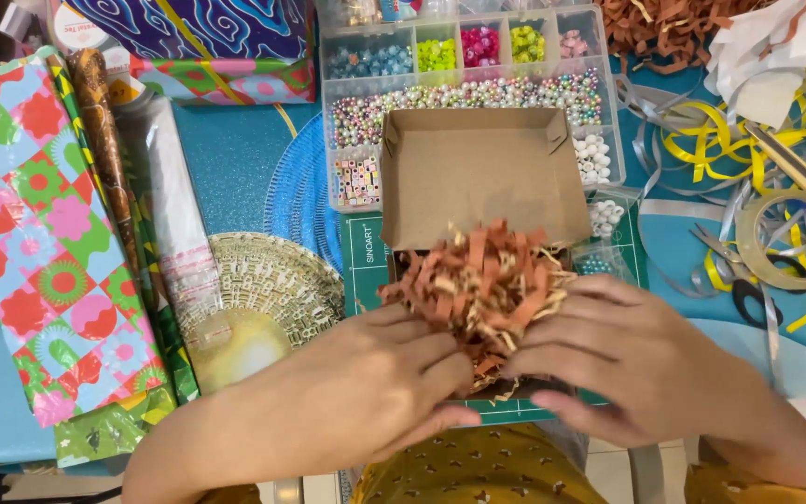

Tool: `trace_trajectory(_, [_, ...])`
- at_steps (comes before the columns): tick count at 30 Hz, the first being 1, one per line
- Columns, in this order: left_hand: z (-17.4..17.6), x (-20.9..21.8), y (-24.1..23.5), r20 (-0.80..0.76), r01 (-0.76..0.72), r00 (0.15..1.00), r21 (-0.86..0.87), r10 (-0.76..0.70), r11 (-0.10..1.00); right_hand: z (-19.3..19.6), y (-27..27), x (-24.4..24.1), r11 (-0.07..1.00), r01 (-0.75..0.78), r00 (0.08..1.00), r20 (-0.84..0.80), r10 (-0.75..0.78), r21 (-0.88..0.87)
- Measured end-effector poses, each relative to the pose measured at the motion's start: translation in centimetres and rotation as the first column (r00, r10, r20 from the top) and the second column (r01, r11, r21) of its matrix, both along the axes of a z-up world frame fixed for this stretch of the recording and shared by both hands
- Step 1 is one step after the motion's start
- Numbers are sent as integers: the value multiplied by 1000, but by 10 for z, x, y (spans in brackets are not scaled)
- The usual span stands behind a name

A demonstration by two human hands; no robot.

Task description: The person folds a flat cardboard sheet into a small box, tucks the side flaps to form the walls, and secures the corners. They then fill the box with shredded paper and place several small bags of beads inside before closing the lid.

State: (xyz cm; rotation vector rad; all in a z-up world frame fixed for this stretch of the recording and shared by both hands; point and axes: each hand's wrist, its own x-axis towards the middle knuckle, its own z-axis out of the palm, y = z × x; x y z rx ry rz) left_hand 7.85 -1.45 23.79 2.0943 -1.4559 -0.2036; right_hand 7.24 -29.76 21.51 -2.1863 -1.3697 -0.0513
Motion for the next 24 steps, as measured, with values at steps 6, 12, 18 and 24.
trace_trajectory(6, [-41,-3,-17,63,-48,998,590,13,806,-31,19,-2,978,9,1000,-20,-14,-210])
trace_trajectory(12, [-28,4,-5,-73,90,995,462,-63,882,-26,5,4,960,-13,995,-97,-15,-280])
trace_trajectory(18, [29,5,18,-6,-181,983,-63,181,981,0,-20,4,989,145,983,-115,-141,28])
trace_trajectory(24, [-32,15,-5,245,-385,908,170,339,907,-12,9,11,938,319,947,-1,-322,-138])
